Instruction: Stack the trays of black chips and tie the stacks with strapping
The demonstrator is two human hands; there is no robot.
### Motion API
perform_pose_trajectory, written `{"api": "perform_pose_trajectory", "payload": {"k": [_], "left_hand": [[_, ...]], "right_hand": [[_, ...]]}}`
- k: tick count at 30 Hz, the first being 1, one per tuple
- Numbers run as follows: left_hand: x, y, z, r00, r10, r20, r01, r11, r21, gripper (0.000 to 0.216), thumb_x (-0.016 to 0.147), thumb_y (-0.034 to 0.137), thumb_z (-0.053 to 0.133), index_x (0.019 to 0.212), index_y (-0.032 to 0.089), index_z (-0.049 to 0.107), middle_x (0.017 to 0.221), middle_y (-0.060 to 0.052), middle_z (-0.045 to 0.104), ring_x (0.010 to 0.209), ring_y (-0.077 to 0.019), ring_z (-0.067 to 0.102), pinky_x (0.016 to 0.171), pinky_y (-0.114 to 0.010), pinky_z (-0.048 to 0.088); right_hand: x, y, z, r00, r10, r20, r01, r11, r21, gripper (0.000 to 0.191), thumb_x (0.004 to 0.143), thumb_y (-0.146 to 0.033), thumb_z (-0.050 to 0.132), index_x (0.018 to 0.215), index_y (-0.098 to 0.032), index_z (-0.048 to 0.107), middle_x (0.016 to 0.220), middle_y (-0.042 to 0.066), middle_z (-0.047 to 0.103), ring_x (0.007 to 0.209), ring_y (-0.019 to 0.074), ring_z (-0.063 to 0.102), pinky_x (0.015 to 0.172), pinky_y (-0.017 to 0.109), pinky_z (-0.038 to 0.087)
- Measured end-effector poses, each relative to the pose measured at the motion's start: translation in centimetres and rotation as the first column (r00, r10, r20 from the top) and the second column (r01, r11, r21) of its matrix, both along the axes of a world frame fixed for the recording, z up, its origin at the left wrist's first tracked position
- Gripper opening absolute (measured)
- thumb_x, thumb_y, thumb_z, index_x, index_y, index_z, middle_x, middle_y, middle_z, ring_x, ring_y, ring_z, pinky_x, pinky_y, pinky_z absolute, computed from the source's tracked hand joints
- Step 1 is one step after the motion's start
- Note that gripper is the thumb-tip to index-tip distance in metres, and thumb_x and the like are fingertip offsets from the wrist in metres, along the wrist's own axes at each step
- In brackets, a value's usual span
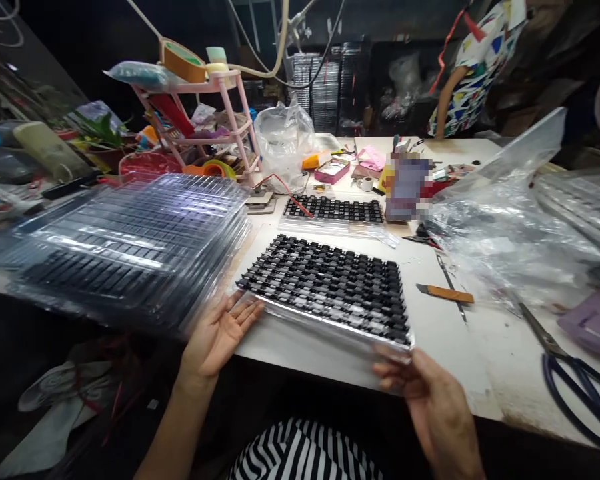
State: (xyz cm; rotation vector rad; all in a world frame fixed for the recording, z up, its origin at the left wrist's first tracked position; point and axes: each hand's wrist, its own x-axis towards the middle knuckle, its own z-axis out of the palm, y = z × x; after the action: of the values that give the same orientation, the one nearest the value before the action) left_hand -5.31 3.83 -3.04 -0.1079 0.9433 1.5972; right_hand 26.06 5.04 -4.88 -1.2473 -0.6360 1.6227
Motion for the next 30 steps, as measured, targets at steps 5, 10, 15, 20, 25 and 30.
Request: {"api": "perform_pose_trajectory", "payload": {"k": [5,10,15,20,25,30], "left_hand": [[0.2,-0.8,-0.6,0.968,0.137,-0.209,-0.124,0.989,0.075,0.048,0.089,0.024,0.045,0.133,0.006,0.039,0.129,-0.024,0.053,0.118,-0.0276,0.054,0.099,-0.043,0.045],[2.4,-2.1,-0.9,0.858,0.221,-0.463,-0.200,0.975,0.095,0.052,0.085,0.023,0.056,0.135,0.019,0.043,0.144,-0.012,0.041,0.130,-0.0203,0.041,0.108,-0.033,0.036],[4.8,-4.6,-0.8,0.812,0.078,-0.578,-0.099,0.995,-0.004,0.057,0.081,0.029,0.064,0.134,0.033,0.044,0.149,0.003,0.034,0.136,-0.0153,0.031,0.112,-0.025,0.027],[7.0,-6.7,-1.2,0.815,-0.039,-0.578,0.026,0.999,-0.031,0.064,0.077,0.038,0.065,0.136,0.031,0.042,0.144,-0.004,0.043,0.134,-0.0231,0.035,0.111,-0.033,0.029],[3.8,-4.8,-0.8,0.646,-0.144,-0.750,0.117,0.989,-0.090,0.064,0.079,0.047,0.060,0.137,0.026,0.042,0.142,-0.008,0.045,0.133,-0.0244,0.036,0.111,-0.039,0.028],[-1.5,3.8,1.2,-0.088,-0.490,-0.867,0.388,0.785,-0.483,0.070,0.082,0.058,0.044,0.139,0.018,0.040,0.137,-0.013,0.049,0.128,-0.0280,0.044,0.107,-0.044,0.032]], "right_hand": [[-4.0,-6.1,-0.8,0.921,0.369,0.126,-0.359,0.929,-0.093,0.044,0.083,-0.054,0.056,0.078,-0.011,0.064,0.082,0.015,0.071,0.058,0.0159,0.065,0.050,0.024,0.050],[-4.4,-7.0,-1.0,0.677,0.638,0.368,-0.650,0.752,-0.107,0.051,0.087,-0.060,0.041,0.073,-0.014,0.058,0.068,0.007,0.067,0.054,0.0133,0.061,0.046,0.021,0.043],[-0.4,-0.7,1.8,0.571,0.145,0.808,-0.533,0.814,0.231,0.037,0.092,-0.046,0.040,0.081,-0.018,0.061,0.074,0.005,0.065,0.069,0.0165,0.062,0.064,0.028,0.048],[-0.4,7.3,1.5,0.456,-0.046,0.889,-0.628,0.691,0.359,0.038,0.088,-0.040,0.044,0.115,-0.018,0.059,0.112,0.011,0.064,0.105,0.0254,0.058,0.090,0.041,0.045],[-1.2,4.6,2.2,0.413,0.147,0.899,-0.671,0.716,0.191,0.040,0.092,-0.040,0.035,0.113,-0.017,0.061,0.094,0.009,0.069,0.087,0.0228,0.063,0.080,0.037,0.048],[-3.1,-1.9,4.9,0.428,0.550,0.717,-0.869,0.469,0.159,0.037,0.092,-0.036,0.043,0.124,-0.021,0.057,0.090,0.003,0.070,0.081,0.0165,0.064,0.080,0.028,0.048]]}}
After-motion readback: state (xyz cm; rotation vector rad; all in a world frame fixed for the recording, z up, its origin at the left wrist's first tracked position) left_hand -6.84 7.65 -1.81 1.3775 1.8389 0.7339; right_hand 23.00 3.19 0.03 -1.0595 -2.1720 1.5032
